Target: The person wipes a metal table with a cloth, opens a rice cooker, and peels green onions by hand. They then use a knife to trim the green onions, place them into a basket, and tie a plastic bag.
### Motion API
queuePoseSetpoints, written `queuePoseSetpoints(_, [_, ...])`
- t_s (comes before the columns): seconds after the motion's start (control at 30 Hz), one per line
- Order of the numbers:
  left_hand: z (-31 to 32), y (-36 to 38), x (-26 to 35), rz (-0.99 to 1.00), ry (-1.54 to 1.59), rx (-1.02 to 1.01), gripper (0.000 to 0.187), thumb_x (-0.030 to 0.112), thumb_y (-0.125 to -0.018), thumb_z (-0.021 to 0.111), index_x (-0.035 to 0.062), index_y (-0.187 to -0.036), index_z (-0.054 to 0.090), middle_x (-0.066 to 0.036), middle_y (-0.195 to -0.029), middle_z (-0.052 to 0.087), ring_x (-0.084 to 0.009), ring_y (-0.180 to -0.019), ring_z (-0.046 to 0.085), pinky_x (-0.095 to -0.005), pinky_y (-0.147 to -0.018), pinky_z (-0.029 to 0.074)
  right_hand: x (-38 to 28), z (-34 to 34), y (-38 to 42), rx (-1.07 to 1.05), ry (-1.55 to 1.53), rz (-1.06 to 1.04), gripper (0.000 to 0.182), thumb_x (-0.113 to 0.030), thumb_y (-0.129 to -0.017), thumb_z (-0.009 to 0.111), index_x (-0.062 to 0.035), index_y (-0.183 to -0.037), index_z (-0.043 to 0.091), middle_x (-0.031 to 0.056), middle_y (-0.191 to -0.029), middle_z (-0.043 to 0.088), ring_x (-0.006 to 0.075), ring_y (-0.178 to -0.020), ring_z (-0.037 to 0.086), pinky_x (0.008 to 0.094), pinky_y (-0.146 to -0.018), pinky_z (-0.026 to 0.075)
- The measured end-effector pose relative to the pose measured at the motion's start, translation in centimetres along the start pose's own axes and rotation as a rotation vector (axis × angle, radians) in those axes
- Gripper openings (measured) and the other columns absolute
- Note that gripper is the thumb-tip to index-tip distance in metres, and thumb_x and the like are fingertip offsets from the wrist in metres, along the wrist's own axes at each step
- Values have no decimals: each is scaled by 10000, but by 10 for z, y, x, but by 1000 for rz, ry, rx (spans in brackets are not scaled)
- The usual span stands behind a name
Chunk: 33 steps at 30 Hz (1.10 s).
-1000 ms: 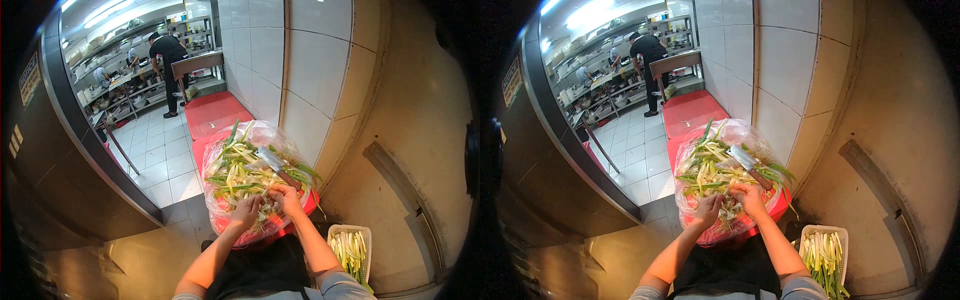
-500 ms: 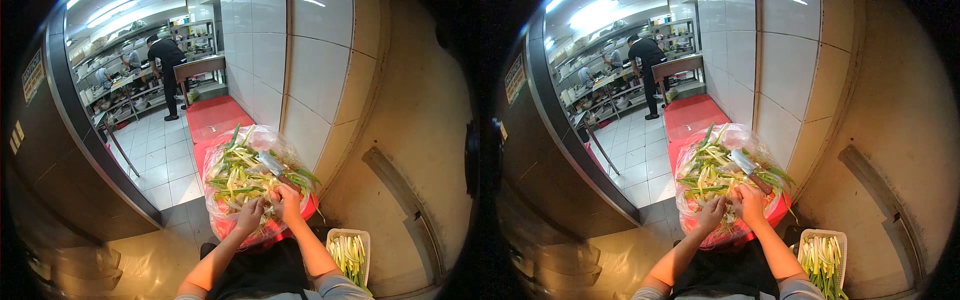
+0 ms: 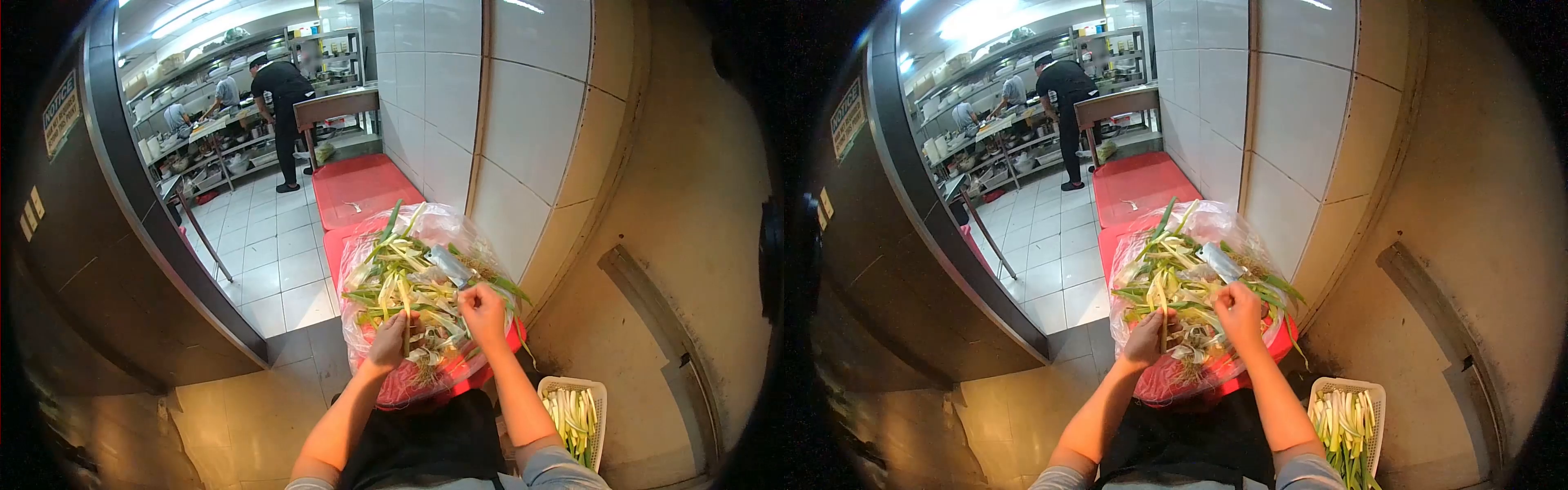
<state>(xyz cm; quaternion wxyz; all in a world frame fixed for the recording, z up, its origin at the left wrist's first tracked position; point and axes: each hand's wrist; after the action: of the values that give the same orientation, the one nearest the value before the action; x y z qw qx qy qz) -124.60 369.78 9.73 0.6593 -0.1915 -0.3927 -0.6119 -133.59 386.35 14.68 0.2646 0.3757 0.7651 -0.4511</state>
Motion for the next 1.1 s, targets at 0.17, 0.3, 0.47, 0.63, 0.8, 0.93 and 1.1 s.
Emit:
queuePoseSetpoints(0.17, [-10,2,2,-84,124,-265,239,323,-959,376,115,-931,489,43,-664,360,-76,-534,311,-216,-466,276,31,18,-6,-305,446,67,434,-304,-788,629,3,-1092,590,245,-1001,597,251,-867,609,304,-773,453])
queuePoseSetpoints(0.3, [1,9,1,-62,-61,-226,232,340,-956,374,147,-869,470,64,-611,312,-55,-479,250,-201,-430,216,9,41,3,-374,-276,-7,299,-271,-851,565,11,-929,626,139,-860,640,195,-765,610,323,-675,466])
queuePoseSetpoints(0.47, [8,19,-5,-15,-237,-152,260,341,-958,356,141,-842,475,65,-591,345,-57,-470,293,-207,-418,224,1,69,11,-431,-774,425,190,-219,-860,562,-71,-743,552,-16,-629,518,62,-517,460,195,-489,365])
queuePoseSetpoints(0.63, [9,25,-17,88,-372,-93,262,338,-963,349,134,-857,476,72,-620,335,-48,-497,296,-208,-416,238,1,76,7,-249,-932,547,178,-219,-870,541,-55,-802,554,-23,-595,466,64,-467,402,204,-427,336])
queuePoseSetpoints(0.8, [12,44,-16,55,-502,-158,275,338,-963,349,115,-867,477,48,-600,349,-68,-440,288,-223,-389,229,33,69,-15,80,-1111,632,233,-263,-921,472,-54,-847,544,-17,-607,441,94,-455,370,236,-436,343])
queuePoseSetpoints(0.93, [-3,52,-31,-81,-301,-70,277,360,-959,354,119,-874,459,54,-563,318,-65,-412,247,-223,-381,188,48,38,-24,-78,-1270,488,224,-262,-921,472,-48,-927,539,17,-702,539,133,-559,509,280,-518,439])
queuePoseSetpoints(1.1, [-5,49,-18,-100,-175,-265,289,363,-959,357,106,-871,453,41,-564,312,-67,-439,240,-227,-409,205,-20,46,35,-522,-1271,599,246,-241,-925,462,-18,-978,549,93,-792,617,245,-746,604,364,-664,508])
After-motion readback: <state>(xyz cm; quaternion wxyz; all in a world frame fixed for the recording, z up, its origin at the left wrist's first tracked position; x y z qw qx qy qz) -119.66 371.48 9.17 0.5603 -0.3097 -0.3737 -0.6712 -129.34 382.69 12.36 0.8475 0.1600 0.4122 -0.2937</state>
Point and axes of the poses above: each hand's wrist, its own y-axis away from the middle knuckle, its own z-axis out of the palm, x = y × z
